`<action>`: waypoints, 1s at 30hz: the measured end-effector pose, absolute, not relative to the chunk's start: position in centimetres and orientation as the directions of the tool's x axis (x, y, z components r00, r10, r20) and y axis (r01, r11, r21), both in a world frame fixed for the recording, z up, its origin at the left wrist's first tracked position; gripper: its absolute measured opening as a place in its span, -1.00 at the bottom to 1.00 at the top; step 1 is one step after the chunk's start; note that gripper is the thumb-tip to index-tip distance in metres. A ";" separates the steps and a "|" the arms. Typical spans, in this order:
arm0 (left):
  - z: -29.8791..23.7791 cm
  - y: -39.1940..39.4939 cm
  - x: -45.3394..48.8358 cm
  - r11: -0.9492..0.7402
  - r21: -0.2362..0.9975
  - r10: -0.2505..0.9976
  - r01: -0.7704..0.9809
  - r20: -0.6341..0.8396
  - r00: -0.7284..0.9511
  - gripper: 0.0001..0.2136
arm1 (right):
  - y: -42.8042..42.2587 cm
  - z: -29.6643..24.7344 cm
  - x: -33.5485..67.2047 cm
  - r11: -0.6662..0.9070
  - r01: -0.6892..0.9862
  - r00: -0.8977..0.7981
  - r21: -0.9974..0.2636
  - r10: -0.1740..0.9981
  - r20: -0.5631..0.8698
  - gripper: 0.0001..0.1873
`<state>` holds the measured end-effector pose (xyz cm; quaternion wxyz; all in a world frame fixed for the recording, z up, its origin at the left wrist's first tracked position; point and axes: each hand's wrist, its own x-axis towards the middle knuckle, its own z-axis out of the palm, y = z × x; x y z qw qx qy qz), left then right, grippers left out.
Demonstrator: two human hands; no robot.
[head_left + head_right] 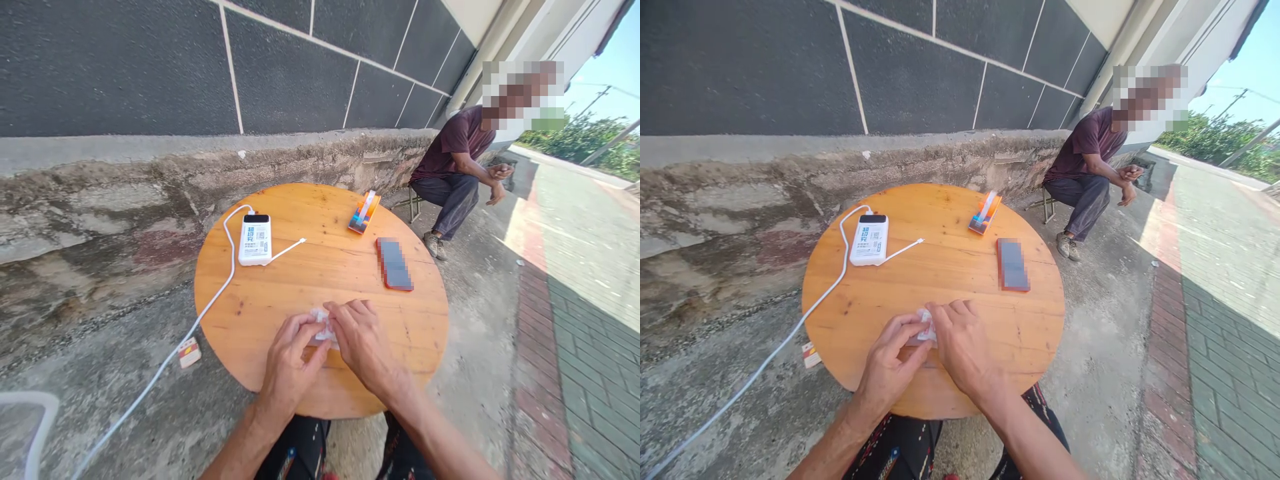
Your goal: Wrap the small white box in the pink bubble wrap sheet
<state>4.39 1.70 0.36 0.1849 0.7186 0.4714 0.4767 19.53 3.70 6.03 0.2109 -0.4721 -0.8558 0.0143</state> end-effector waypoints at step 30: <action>0.5 0.9 4.6 -0.445 0.740 0.878 0.504 0.471 0.084 -0.72 | -13.6 -3.9 22.8 0.377 0.798 -0.044 -0.471 0.815 0.578 -0.41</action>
